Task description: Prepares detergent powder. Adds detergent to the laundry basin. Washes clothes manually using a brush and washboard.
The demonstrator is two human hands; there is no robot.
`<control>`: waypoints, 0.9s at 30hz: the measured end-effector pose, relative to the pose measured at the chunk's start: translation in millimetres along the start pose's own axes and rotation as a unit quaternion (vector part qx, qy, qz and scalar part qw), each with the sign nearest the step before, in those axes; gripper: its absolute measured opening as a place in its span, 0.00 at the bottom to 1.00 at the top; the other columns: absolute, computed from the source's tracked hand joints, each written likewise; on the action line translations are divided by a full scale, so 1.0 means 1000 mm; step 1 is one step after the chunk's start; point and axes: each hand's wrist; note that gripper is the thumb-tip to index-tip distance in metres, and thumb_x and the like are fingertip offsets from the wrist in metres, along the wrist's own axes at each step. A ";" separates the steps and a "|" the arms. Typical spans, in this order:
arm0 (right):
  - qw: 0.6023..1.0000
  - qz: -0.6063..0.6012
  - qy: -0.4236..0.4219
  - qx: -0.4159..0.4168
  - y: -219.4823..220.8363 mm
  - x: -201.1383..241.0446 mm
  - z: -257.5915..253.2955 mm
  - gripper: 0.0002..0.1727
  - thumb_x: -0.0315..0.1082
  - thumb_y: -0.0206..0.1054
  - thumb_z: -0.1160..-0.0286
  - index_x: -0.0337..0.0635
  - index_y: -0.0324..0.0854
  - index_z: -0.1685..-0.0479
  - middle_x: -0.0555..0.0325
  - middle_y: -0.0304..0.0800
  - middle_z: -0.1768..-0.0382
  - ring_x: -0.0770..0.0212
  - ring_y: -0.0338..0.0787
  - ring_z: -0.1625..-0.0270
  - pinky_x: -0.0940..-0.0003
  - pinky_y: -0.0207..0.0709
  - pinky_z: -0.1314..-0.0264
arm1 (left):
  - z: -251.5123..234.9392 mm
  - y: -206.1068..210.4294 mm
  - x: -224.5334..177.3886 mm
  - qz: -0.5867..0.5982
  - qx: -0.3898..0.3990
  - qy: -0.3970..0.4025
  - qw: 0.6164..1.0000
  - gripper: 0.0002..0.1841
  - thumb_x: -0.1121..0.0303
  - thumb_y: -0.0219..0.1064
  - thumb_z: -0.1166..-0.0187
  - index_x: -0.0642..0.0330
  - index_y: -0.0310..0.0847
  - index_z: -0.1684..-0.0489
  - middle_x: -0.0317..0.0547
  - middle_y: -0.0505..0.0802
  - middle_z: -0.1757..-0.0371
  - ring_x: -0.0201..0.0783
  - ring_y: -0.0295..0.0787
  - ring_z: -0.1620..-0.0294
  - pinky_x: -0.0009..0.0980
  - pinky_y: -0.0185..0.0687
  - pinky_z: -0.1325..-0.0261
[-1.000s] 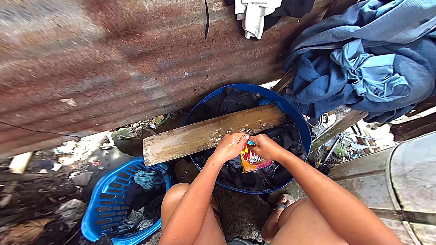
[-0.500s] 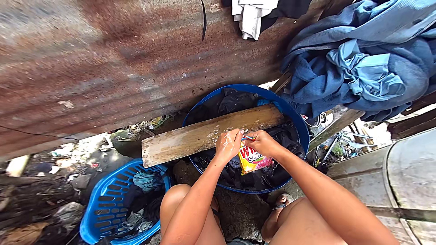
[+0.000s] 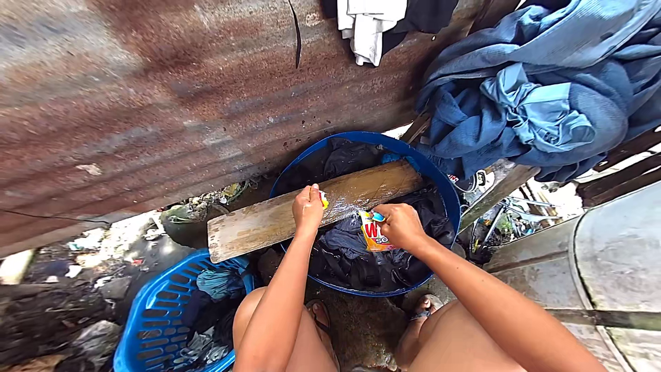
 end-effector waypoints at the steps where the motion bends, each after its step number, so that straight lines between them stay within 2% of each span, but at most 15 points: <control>1: 1.000 -0.016 0.022 -0.004 -0.001 -0.006 -0.002 0.07 0.25 0.68 0.24 0.34 0.92 0.58 0.39 0.95 0.64 0.36 0.94 0.55 0.33 0.81 0.50 | 0.002 0.001 -0.002 0.025 -0.008 -0.008 1.000 0.25 0.61 0.44 0.04 0.73 0.83 0.52 0.60 0.89 0.59 0.49 0.85 0.55 0.53 0.76 0.42; 4: 0.993 -0.090 0.074 -0.007 -0.004 -0.021 -0.010 0.13 0.34 0.65 0.15 0.32 0.90 0.60 0.40 0.93 0.66 0.41 0.92 0.58 0.36 0.79 0.49 | 0.015 0.008 -0.005 0.090 0.019 -0.039 0.995 0.25 0.56 0.43 0.03 0.70 0.82 0.49 0.54 0.88 0.60 0.41 0.83 0.59 0.45 0.78 0.47; 6: 0.985 -0.140 0.104 -0.008 -0.005 -0.026 -0.012 0.15 0.36 0.65 0.13 0.33 0.90 0.61 0.43 0.92 0.68 0.46 0.91 0.61 0.40 0.80 0.51 | 0.020 0.011 -0.007 0.124 0.049 -0.062 0.989 0.25 0.53 0.43 0.04 0.66 0.80 0.48 0.47 0.85 0.62 0.35 0.81 0.63 0.37 0.79 0.52; 9: 0.968 -0.199 0.151 0.010 -0.010 -0.032 -0.014 0.14 0.36 0.65 0.13 0.34 0.91 0.58 0.46 0.93 0.65 0.52 0.91 0.60 0.45 0.80 0.48 | 0.024 0.012 -0.011 0.128 0.102 -0.072 0.984 0.26 0.49 0.45 0.05 0.63 0.81 0.45 0.46 0.85 0.62 0.35 0.80 0.63 0.37 0.79 0.52; 12: 0.956 -0.227 0.188 0.016 -0.008 -0.041 -0.019 0.13 0.38 0.67 0.14 0.36 0.92 0.56 0.47 0.94 0.63 0.54 0.92 0.58 0.46 0.81 0.46 | 0.028 0.013 -0.011 0.109 0.203 -0.023 0.973 0.22 0.56 0.48 0.05 0.65 0.82 0.44 0.46 0.88 0.57 0.33 0.83 0.61 0.35 0.82 0.51; 13: 0.951 -0.237 0.198 0.018 -0.008 -0.042 -0.020 0.13 0.38 0.67 0.14 0.36 0.91 0.57 0.47 0.93 0.63 0.54 0.91 0.58 0.46 0.81 0.46 | 0.030 0.014 -0.011 0.098 0.246 0.003 0.964 0.20 0.60 0.50 0.05 0.67 0.83 0.43 0.47 0.89 0.50 0.34 0.85 0.56 0.35 0.83 0.48; 14: 0.948 -0.248 0.200 0.019 -0.009 -0.043 -0.021 0.13 0.37 0.67 0.14 0.36 0.91 0.57 0.48 0.93 0.64 0.56 0.91 0.59 0.48 0.81 0.47 | 0.033 0.015 -0.011 0.083 0.297 0.030 0.951 0.18 0.64 0.52 0.06 0.70 0.84 0.44 0.52 0.86 0.35 0.38 0.84 0.43 0.38 0.81 0.38; 15: 0.945 -0.263 0.193 0.021 -0.010 -0.042 -0.022 0.13 0.36 0.67 0.15 0.35 0.90 0.59 0.49 0.92 0.66 0.58 0.90 0.62 0.52 0.82 0.50 | 0.035 0.017 -0.012 0.061 0.341 0.056 0.936 0.16 0.67 0.53 0.08 0.71 0.86 0.50 0.56 0.79 0.24 0.43 0.80 0.31 0.42 0.77 0.29; 16: 0.942 -0.282 0.182 0.026 -0.013 -0.040 -0.022 0.12 0.35 0.67 0.15 0.34 0.89 0.60 0.51 0.91 0.67 0.62 0.88 0.64 0.57 0.82 0.52 | 0.037 0.019 -0.013 0.045 0.376 0.078 0.922 0.15 0.70 0.56 0.10 0.70 0.88 0.54 0.60 0.74 0.19 0.47 0.74 0.23 0.45 0.72 0.23; 17: 0.937 -0.304 0.169 0.032 -0.016 -0.037 -0.022 0.11 0.33 0.67 0.15 0.34 0.89 0.60 0.55 0.90 0.69 0.67 0.87 0.67 0.64 0.82 0.55 | 0.038 0.022 -0.012 0.038 0.398 0.097 0.911 0.14 0.71 0.58 0.12 0.70 0.90 0.59 0.62 0.74 0.20 0.48 0.72 0.23 0.46 0.69 0.22; 19: 0.926 -0.347 0.145 0.035 -0.022 -0.032 -0.021 0.09 0.30 0.68 0.16 0.34 0.89 0.61 0.60 0.90 0.72 0.75 0.85 0.71 0.74 0.82 0.60 | 0.039 0.024 -0.011 0.041 0.421 0.116 0.899 0.13 0.73 0.61 0.15 0.69 0.91 0.63 0.60 0.78 0.28 0.42 0.75 0.30 0.39 0.72 0.26; 22: 0.914 -0.387 0.120 0.020 -0.028 -0.030 -0.020 0.07 0.27 0.67 0.18 0.34 0.88 0.63 0.64 0.90 0.74 0.78 0.86 0.72 0.78 0.83 0.63 | 0.040 0.026 -0.012 0.077 0.415 0.111 0.900 0.13 0.74 0.59 0.14 0.70 0.89 0.65 0.54 0.82 0.37 0.32 0.81 0.41 0.29 0.78 0.36; 25: 0.908 -0.401 0.119 -0.003 -0.032 -0.029 -0.020 0.08 0.26 0.66 0.17 0.36 0.87 0.65 0.66 0.89 0.76 0.79 0.85 0.74 0.80 0.82 0.66 | 0.042 0.029 -0.012 0.102 0.374 0.104 0.916 0.14 0.74 0.58 0.13 0.70 0.88 0.64 0.51 0.86 0.43 0.30 0.84 0.47 0.28 0.81 0.40; 27: 0.907 -0.404 0.119 -0.020 -0.033 -0.028 -0.020 0.07 0.27 0.66 0.17 0.35 0.87 0.63 0.65 0.89 0.75 0.79 0.85 0.73 0.80 0.82 0.65 | 0.042 0.031 -0.010 0.104 0.346 0.105 0.926 0.15 0.73 0.58 0.12 0.70 0.89 0.65 0.50 0.89 0.45 0.30 0.85 0.49 0.28 0.81 0.42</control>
Point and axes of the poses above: each hand's wrist, its own z-axis away from the middle knuckle, its own y-axis out of the palm, x = y × z
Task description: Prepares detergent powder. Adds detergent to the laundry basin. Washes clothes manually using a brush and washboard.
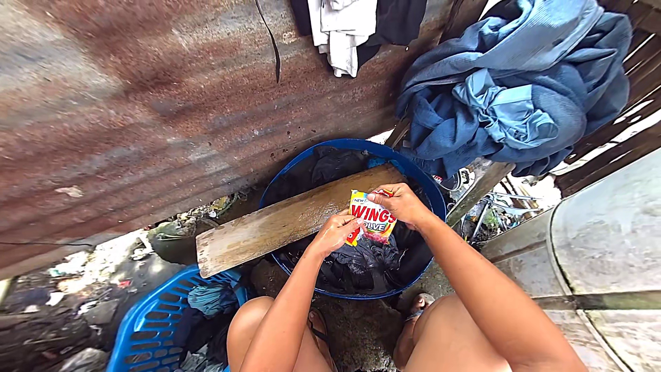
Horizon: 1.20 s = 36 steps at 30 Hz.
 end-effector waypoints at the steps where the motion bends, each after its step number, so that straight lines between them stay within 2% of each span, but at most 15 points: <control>1: 1.000 -0.011 -0.006 -0.008 0.000 0.000 0.000 0.06 0.27 0.66 0.17 0.35 0.87 0.59 0.64 0.90 0.72 0.78 0.86 0.71 0.79 0.83 0.63 | -0.001 0.000 0.001 -0.008 -0.017 -0.001 1.000 0.15 0.72 0.58 0.11 0.70 0.89 0.65 0.50 0.89 0.46 0.29 0.85 0.51 0.28 0.81 0.44; 3: 0.998 -0.055 -0.018 -0.001 -0.005 -0.003 -0.001 0.12 0.25 0.65 0.17 0.34 0.83 0.39 0.57 0.92 0.56 0.72 0.90 0.60 0.74 0.86 0.53 | -0.003 -0.001 0.004 -0.012 -0.056 -0.008 0.998 0.16 0.70 0.58 0.10 0.69 0.89 0.65 0.50 0.90 0.47 0.30 0.86 0.53 0.30 0.83 0.45; 5: 0.993 -0.117 0.007 0.013 -0.012 -0.009 -0.001 0.29 0.24 0.65 0.21 0.40 0.67 0.19 0.52 0.88 0.41 0.64 0.92 0.49 0.67 0.89 0.48 | -0.003 -0.003 0.005 0.004 -0.103 -0.016 0.995 0.17 0.68 0.57 0.09 0.68 0.88 0.64 0.48 0.89 0.47 0.31 0.85 0.54 0.31 0.82 0.46; 9: 0.982 -0.137 0.124 0.040 -0.012 -0.033 0.005 0.43 0.28 0.65 0.20 0.58 0.47 0.07 0.50 0.82 0.29 0.50 0.87 0.37 0.47 0.84 0.47 | 0.001 -0.008 0.000 0.054 -0.166 -0.017 0.984 0.17 0.65 0.55 0.08 0.66 0.88 0.58 0.45 0.88 0.45 0.29 0.85 0.55 0.29 0.83 0.48; 12: 0.966 -0.175 0.165 0.095 0.002 -0.039 0.008 0.29 0.30 0.60 0.15 0.51 0.61 0.15 0.50 0.84 0.34 0.51 0.89 0.39 0.50 0.86 0.45 | 0.002 -0.003 -0.003 0.045 -0.161 0.006 0.986 0.17 0.66 0.56 0.08 0.67 0.88 0.62 0.46 0.88 0.45 0.29 0.85 0.52 0.29 0.83 0.46; 15: 0.955 -0.229 0.177 0.061 0.015 -0.038 0.004 0.12 0.28 0.61 0.13 0.41 0.76 0.36 0.54 0.92 0.50 0.58 0.95 0.55 0.60 0.92 0.54 | 0.003 0.002 -0.006 -0.019 -0.141 0.042 0.989 0.17 0.67 0.59 0.10 0.68 0.89 0.67 0.49 0.88 0.46 0.32 0.85 0.51 0.31 0.82 0.44; 17: 0.954 -0.231 0.187 0.037 0.012 -0.035 0.000 0.12 0.28 0.61 0.13 0.40 0.75 0.36 0.54 0.92 0.53 0.59 0.95 0.58 0.63 0.92 0.57 | 0.005 0.000 -0.010 -0.092 -0.129 0.065 0.985 0.15 0.67 0.60 0.11 0.66 0.91 0.63 0.51 0.88 0.40 0.36 0.85 0.43 0.36 0.80 0.37; 18: 0.953 -0.236 0.187 0.028 0.008 -0.032 -0.003 0.13 0.27 0.62 0.14 0.39 0.75 0.35 0.52 0.92 0.52 0.58 0.95 0.57 0.62 0.92 0.56 | 0.006 -0.003 -0.012 -0.149 -0.126 0.082 0.977 0.14 0.67 0.62 0.13 0.66 0.93 0.61 0.54 0.86 0.32 0.42 0.83 0.33 0.42 0.77 0.29; 20: 0.954 -0.237 0.184 -0.009 -0.003 -0.026 -0.007 0.16 0.28 0.62 0.14 0.38 0.72 0.31 0.51 0.91 0.50 0.57 0.95 0.54 0.61 0.92 0.53 | 0.005 -0.013 -0.012 -0.314 -0.117 0.105 0.936 0.13 0.64 0.66 0.15 0.64 0.94 0.57 0.61 0.77 0.17 0.59 0.66 0.14 0.58 0.61 0.15; 21: 0.954 -0.236 0.180 -0.038 -0.008 -0.024 -0.008 0.17 0.29 0.63 0.14 0.38 0.72 0.30 0.50 0.91 0.49 0.57 0.95 0.54 0.61 0.92 0.53 | 0.004 -0.017 -0.009 -0.381 -0.116 0.115 0.910 0.13 0.62 0.68 0.16 0.61 0.95 0.56 0.62 0.74 0.15 0.65 0.58 0.11 0.63 0.57 0.15; 23: 0.949 -0.238 0.180 -0.101 -0.020 -0.021 -0.009 0.19 0.31 0.63 0.14 0.39 0.70 0.27 0.49 0.89 0.47 0.56 0.94 0.52 0.60 0.92 0.53 | 0.002 -0.020 0.000 -0.420 -0.092 0.115 0.895 0.13 0.60 0.68 0.17 0.57 0.96 0.55 0.61 0.73 0.14 0.68 0.55 0.10 0.65 0.55 0.15; 26: 0.936 -0.248 0.178 -0.176 -0.036 -0.018 -0.008 0.22 0.33 0.65 0.14 0.40 0.70 0.24 0.46 0.88 0.43 0.53 0.93 0.50 0.59 0.91 0.54 | -0.002 -0.019 0.008 -0.385 -0.053 0.105 0.916 0.14 0.61 0.64 0.13 0.58 0.95 0.50 0.60 0.79 0.19 0.66 0.62 0.13 0.64 0.58 0.16; 31: 0.915 -0.291 0.163 -0.226 -0.052 -0.014 -0.003 0.23 0.33 0.65 0.15 0.41 0.69 0.24 0.46 0.87 0.44 0.53 0.94 0.51 0.58 0.92 0.55 | -0.008 -0.007 0.019 -0.397 -0.009 0.063 0.916 0.15 0.61 0.61 0.11 0.53 0.92 0.38 0.58 0.81 0.20 0.62 0.66 0.14 0.65 0.56 0.16; 33: 0.913 -0.301 0.157 -0.228 -0.055 -0.011 -0.001 0.23 0.34 0.65 0.14 0.42 0.68 0.24 0.46 0.88 0.43 0.52 0.94 0.50 0.57 0.92 0.54 | -0.006 0.011 0.033 -0.415 0.039 -0.007 0.909 0.17 0.58 0.58 0.10 0.44 0.88 0.30 0.57 0.75 0.15 0.66 0.54 0.09 0.75 0.43 0.15; 36: 0.913 -0.303 0.157 -0.225 -0.058 -0.008 0.003 0.22 0.34 0.65 0.15 0.41 0.70 0.25 0.46 0.88 0.44 0.52 0.94 0.50 0.58 0.92 0.55 | 0.009 0.053 0.062 -0.432 0.162 -0.131 0.877 0.21 0.51 0.51 0.08 0.31 0.79 0.20 0.55 0.54 0.04 0.76 0.27 0.06 0.90 0.22 0.24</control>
Point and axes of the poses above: each hand's wrist, its own z-axis away from the middle knuckle, its own y-axis out of the palm, x = y × z
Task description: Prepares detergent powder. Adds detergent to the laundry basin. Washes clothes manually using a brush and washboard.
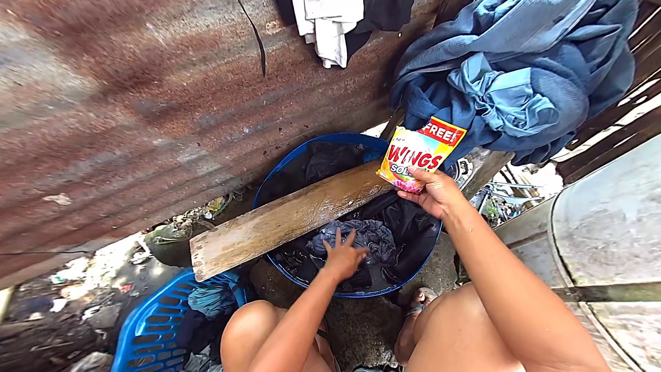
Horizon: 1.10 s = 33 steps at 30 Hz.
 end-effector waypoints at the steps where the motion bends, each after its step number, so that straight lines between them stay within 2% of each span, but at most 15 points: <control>1: 1.000 0.002 0.002 0.003 0.000 0.001 0.000 0.22 0.34 0.65 0.15 0.41 0.70 0.25 0.46 0.88 0.44 0.52 0.94 0.50 0.58 0.92 0.55 | 0.000 0.016 -0.005 -0.032 0.044 -0.014 0.998 0.22 0.50 0.50 0.07 0.27 0.76 0.18 0.54 0.47 0.03 0.77 0.22 0.07 0.91 0.18 0.26; 3: 1.000 0.003 0.003 0.007 0.000 0.004 0.001 0.21 0.33 0.65 0.15 0.41 0.71 0.26 0.46 0.89 0.45 0.52 0.95 0.51 0.58 0.92 0.55 | -0.006 0.032 -0.010 -0.083 0.101 -0.036 0.991 0.22 0.49 0.47 0.07 0.25 0.72 0.16 0.52 0.39 0.02 0.76 0.21 0.07 0.91 0.20 0.27; 6: 1.000 -0.013 0.005 0.014 -0.003 0.009 0.000 0.20 0.33 0.64 0.14 0.40 0.71 0.26 0.46 0.89 0.45 0.51 0.95 0.51 0.57 0.93 0.55 | -0.026 0.038 -0.006 -0.087 0.159 -0.053 0.982 0.24 0.53 0.49 0.07 0.43 0.73 0.16 0.53 0.39 0.02 0.74 0.28 0.06 0.89 0.28 0.25; 9: 0.999 -0.031 0.000 0.005 -0.003 0.014 -0.002 0.19 0.33 0.63 0.13 0.41 0.71 0.28 0.45 0.89 0.46 0.52 0.96 0.52 0.58 0.93 0.56 | -0.046 0.038 0.001 -0.092 0.208 -0.057 0.972 0.27 0.65 0.61 0.14 0.70 0.70 0.19 0.67 0.57 0.07 0.74 0.46 0.09 0.82 0.44 0.21; 10: 0.999 -0.035 -0.001 -0.001 -0.003 0.015 -0.002 0.19 0.33 0.63 0.13 0.40 0.71 0.28 0.45 0.90 0.46 0.52 0.96 0.52 0.58 0.93 0.56 | -0.051 0.038 0.004 -0.101 0.228 -0.059 0.967 0.25 0.67 0.62 0.15 0.74 0.73 0.23 0.71 0.68 0.14 0.71 0.57 0.12 0.75 0.53 0.19; 12: 0.999 -0.042 -0.002 -0.012 -0.003 0.015 -0.001 0.20 0.33 0.64 0.14 0.40 0.71 0.27 0.44 0.90 0.45 0.51 0.96 0.52 0.58 0.93 0.56 | -0.058 0.036 0.010 -0.067 0.257 -0.079 0.961 0.24 0.68 0.60 0.13 0.78 0.71 0.25 0.74 0.74 0.19 0.69 0.65 0.15 0.68 0.58 0.18; 16: 0.998 -0.055 -0.008 -0.017 -0.007 0.015 0.010 0.20 0.32 0.64 0.14 0.39 0.71 0.28 0.44 0.90 0.46 0.51 0.96 0.53 0.59 0.93 0.57 | -0.047 0.033 0.006 -0.051 0.263 -0.119 0.956 0.25 0.65 0.60 0.12 0.78 0.72 0.25 0.75 0.75 0.20 0.69 0.67 0.16 0.67 0.57 0.17; 18: 0.999 -0.052 -0.016 -0.006 -0.011 0.020 0.017 0.19 0.32 0.64 0.14 0.39 0.71 0.29 0.45 0.89 0.47 0.52 0.96 0.54 0.59 0.93 0.57 | -0.040 0.017 -0.003 -0.096 0.258 -0.096 0.957 0.23 0.64 0.59 0.12 0.77 0.77 0.31 0.76 0.79 0.25 0.71 0.71 0.20 0.72 0.62 0.23; 20: 0.999 -0.044 -0.024 -0.001 -0.014 0.022 0.021 0.18 0.31 0.64 0.14 0.38 0.72 0.30 0.45 0.90 0.48 0.52 0.96 0.54 0.59 0.93 0.57 | -0.032 -0.009 -0.010 -0.101 0.226 -0.085 0.965 0.21 0.62 0.57 0.12 0.73 0.81 0.35 0.74 0.83 0.29 0.71 0.76 0.24 0.74 0.66 0.27; 24: 0.999 -0.026 -0.031 -0.006 -0.019 0.024 0.019 0.18 0.33 0.64 0.14 0.39 0.72 0.29 0.46 0.90 0.48 0.53 0.96 0.54 0.60 0.93 0.58 | -0.025 -0.046 -0.034 -0.018 0.086 -0.097 0.991 0.26 0.54 0.45 0.05 0.64 0.81 0.29 0.68 0.84 0.28 0.68 0.77 0.23 0.71 0.67 0.26; 26: 0.999 -0.028 -0.033 -0.004 -0.022 0.024 0.016 0.19 0.34 0.64 0.13 0.39 0.72 0.29 0.46 0.90 0.47 0.53 0.95 0.53 0.59 0.93 0.57 | -0.038 -0.027 -0.038 0.011 0.037 -0.054 0.998 0.25 0.54 0.44 0.05 0.55 0.79 0.23 0.62 0.76 0.17 0.67 0.67 0.15 0.72 0.61 0.22; 29: 0.999 -0.027 -0.033 -0.010 -0.023 0.026 0.012 0.18 0.34 0.64 0.14 0.39 0.73 0.30 0.46 0.90 0.48 0.53 0.95 0.54 0.59 0.93 0.57 | -0.049 0.014 -0.050 0.025 0.068 -0.057 0.996 0.32 0.51 0.53 0.09 0.38 0.53 0.05 0.62 0.39 0.03 0.76 0.26 0.06 0.84 0.33 0.20; 30: 0.999 -0.028 -0.033 -0.012 -0.023 0.027 0.011 0.18 0.33 0.65 0.14 0.38 0.73 0.30 0.46 0.90 0.48 0.53 0.96 0.54 0.59 0.93 0.58 | -0.051 0.027 -0.053 0.017 0.081 -0.067 0.994 0.36 0.52 0.58 0.12 0.36 0.47 0.03 0.61 0.33 0.04 0.77 0.24 0.07 0.84 0.34 0.19; 31: 0.999 -0.028 -0.034 -0.012 -0.023 0.027 0.011 0.18 0.33 0.65 0.14 0.38 0.72 0.30 0.46 0.90 0.48 0.52 0.96 0.54 0.58 0.93 0.57 | -0.053 0.037 -0.054 0.001 0.102 -0.076 0.992 0.39 0.55 0.61 0.14 0.37 0.43 0.03 0.61 0.31 0.04 0.75 0.29 0.06 0.80 0.43 0.18; 33: 0.999 -0.030 -0.033 -0.015 -0.024 0.029 0.009 0.19 0.33 0.65 0.14 0.39 0.72 0.29 0.46 0.90 0.48 0.52 0.96 0.54 0.59 0.93 0.58 | -0.058 0.050 -0.051 -0.008 0.145 -0.080 0.986 0.39 0.62 0.61 0.15 0.51 0.46 0.04 0.64 0.39 0.04 0.72 0.43 0.07 0.69 0.55 0.16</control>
Point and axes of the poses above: each hand's wrist, its own z-axis away from the middle knuckle, its own y-axis out of the palm, x = y × z
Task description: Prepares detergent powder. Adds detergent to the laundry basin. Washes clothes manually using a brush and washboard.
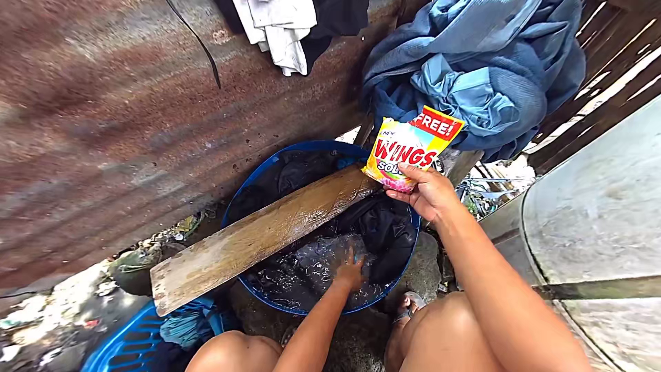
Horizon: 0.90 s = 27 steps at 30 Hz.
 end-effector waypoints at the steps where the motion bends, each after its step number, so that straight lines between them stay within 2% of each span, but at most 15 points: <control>1: 1.000 -0.004 0.001 0.000 0.000 0.001 -0.002 0.19 0.33 0.65 0.14 0.39 0.72 0.29 0.46 0.90 0.47 0.52 0.96 0.54 0.59 0.93 0.58 | -0.001 0.002 0.003 0.020 0.014 -0.008 1.000 0.33 0.65 0.60 0.14 0.60 0.57 0.08 0.67 0.53 0.06 0.69 0.53 0.09 0.66 0.56 0.15; 2: 1.000 -0.008 0.000 -0.001 -0.001 0.001 -0.004 0.19 0.33 0.65 0.14 0.38 0.72 0.29 0.45 0.90 0.48 0.52 0.96 0.54 0.59 0.93 0.58 | 0.002 0.000 0.003 0.047 0.030 -0.025 0.998 0.26 0.66 0.58 0.11 0.70 0.68 0.17 0.71 0.68 0.14 0.67 0.63 0.13 0.64 0.58 0.15; 3: 1.000 -0.009 0.000 -0.002 -0.002 0.000 -0.005 0.18 0.32 0.65 0.14 0.38 0.73 0.30 0.45 0.91 0.48 0.52 0.96 0.54 0.59 0.93 0.58 | 0.002 -0.002 0.004 0.086 0.052 -0.060 0.993 0.24 0.63 0.54 0.08 0.72 0.71 0.20 0.69 0.74 0.18 0.63 0.67 0.15 0.60 0.58 0.14; 5: 1.000 -0.006 0.002 -0.007 -0.002 -0.001 -0.007 0.18 0.30 0.65 0.15 0.38 0.73 0.31 0.46 0.91 0.48 0.53 0.96 0.54 0.59 0.93 0.58 | -0.002 -0.010 0.004 0.038 0.098 -0.076 0.992 0.25 0.63 0.53 0.07 0.77 0.69 0.21 0.71 0.74 0.18 0.64 0.65 0.13 0.60 0.56 0.13; 8: 1.000 -0.006 0.010 -0.017 -0.005 -0.001 -0.006 0.17 0.26 0.65 0.18 0.38 0.73 0.32 0.46 0.89 0.48 0.53 0.95 0.53 0.59 0.92 0.57 | -0.013 -0.035 -0.002 -0.110 0.139 -0.031 0.984 0.21 0.65 0.63 0.14 0.76 0.80 0.33 0.73 0.82 0.27 0.69 0.75 0.22 0.69 0.65 0.24; 10: 1.000 -0.002 0.005 -0.018 -0.009 0.001 -0.004 0.18 0.25 0.66 0.18 0.37 0.73 0.32 0.46 0.89 0.48 0.53 0.95 0.53 0.59 0.92 0.57 | -0.008 -0.069 -0.014 -0.122 0.086 0.000 0.989 0.21 0.62 0.66 0.18 0.71 0.84 0.38 0.72 0.86 0.33 0.71 0.79 0.28 0.74 0.69 0.31; 13: 1.000 0.007 -0.009 -0.013 -0.013 0.004 -0.002 0.17 0.25 0.65 0.18 0.38 0.74 0.33 0.47 0.90 0.49 0.54 0.95 0.54 0.60 0.92 0.57 | 0.017 -0.109 -0.051 -0.033 -0.112 0.048 0.992 0.22 0.56 0.61 0.13 0.66 0.85 0.37 0.69 0.87 0.32 0.69 0.80 0.28 0.72 0.71 0.31; 14: 1.000 0.006 -0.012 -0.012 -0.013 0.004 -0.002 0.17 0.25 0.65 0.18 0.38 0.74 0.33 0.47 0.90 0.50 0.54 0.95 0.55 0.60 0.93 0.58 | 0.014 -0.107 -0.060 -0.004 -0.178 0.097 0.979 0.22 0.54 0.65 0.15 0.60 0.85 0.32 0.65 0.85 0.28 0.68 0.78 0.25 0.71 0.70 0.29; 15: 1.000 0.002 -0.014 -0.012 -0.013 0.004 -0.001 0.17 0.25 0.66 0.19 0.38 0.74 0.33 0.47 0.90 0.50 0.54 0.95 0.55 0.60 0.93 0.58 | 0.006 -0.101 -0.068 0.019 -0.210 0.152 0.965 0.25 0.53 0.69 0.18 0.53 0.81 0.25 0.62 0.79 0.20 0.68 0.69 0.18 0.74 0.63 0.25; 16: 1.000 -0.001 -0.016 -0.013 -0.012 0.004 -0.001 0.17 0.25 0.66 0.19 0.38 0.74 0.33 0.47 0.90 0.50 0.54 0.95 0.56 0.60 0.93 0.59 | -0.003 -0.092 -0.076 0.020 -0.210 0.195 0.958 0.28 0.52 0.71 0.20 0.44 0.77 0.19 0.58 0.67 0.10 0.69 0.53 0.09 0.80 0.50 0.22; 17: 1.000 -0.003 -0.018 -0.014 -0.011 0.006 -0.001 0.17 0.24 0.65 0.19 0.37 0.74 0.34 0.46 0.89 0.50 0.54 0.95 0.56 0.60 0.93 0.59 | -0.012 -0.082 -0.083 0.003 -0.181 0.210 0.961 0.31 0.50 0.70 0.20 0.38 0.72 0.14 0.54 0.56 0.05 0.70 0.36 0.05 0.86 0.35 0.22; 18: 1.000 -0.004 -0.019 -0.015 -0.010 0.007 -0.001 0.17 0.24 0.65 0.19 0.37 0.74 0.34 0.46 0.89 0.50 0.54 0.95 0.56 0.60 0.92 0.58 | -0.019 -0.073 -0.087 -0.034 -0.144 0.201 0.969 0.33 0.47 0.67 0.18 0.32 0.65 0.10 0.50 0.47 0.02 0.69 0.23 0.04 0.89 0.26 0.24; 19: 1.000 -0.002 -0.020 -0.014 -0.011 0.008 0.000 0.17 0.24 0.65 0.19 0.37 0.74 0.34 0.46 0.89 0.50 0.54 0.95 0.56 0.60 0.92 0.58 | -0.024 -0.066 -0.088 -0.065 -0.115 0.187 0.974 0.34 0.45 0.64 0.16 0.30 0.62 0.09 0.47 0.44 0.02 0.68 0.18 0.05 0.89 0.22 0.25; 21: 1.000 0.003 -0.023 -0.007 -0.014 0.012 0.002 0.15 0.24 0.65 0.18 0.37 0.75 0.35 0.47 0.90 0.51 0.55 0.96 0.56 0.60 0.93 0.58 | -0.026 -0.060 -0.081 -0.121 -0.070 0.164 0.977 0.31 0.46 0.61 0.14 0.32 0.63 0.10 0.44 0.46 0.02 0.65 0.19 0.04 0.88 0.17 0.24; 27: 1.000 -0.020 -0.008 -0.020 -0.028 0.017 -0.008 0.14 0.24 0.64 0.17 0.37 0.75 0.37 0.47 0.90 0.51 0.54 0.96 0.55 0.59 0.93 0.58 | -0.007 -0.039 -0.043 -0.247 0.077 0.146 0.955 0.27 0.52 0.66 0.18 0.43 0.78 0.18 0.42 0.51 0.02 0.65 0.18 0.04 0.86 0.04 0.25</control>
Point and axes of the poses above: each hand's wrist, its own z-axis away from the middle knuckle, its own y-axis out of the palm, x = y × z
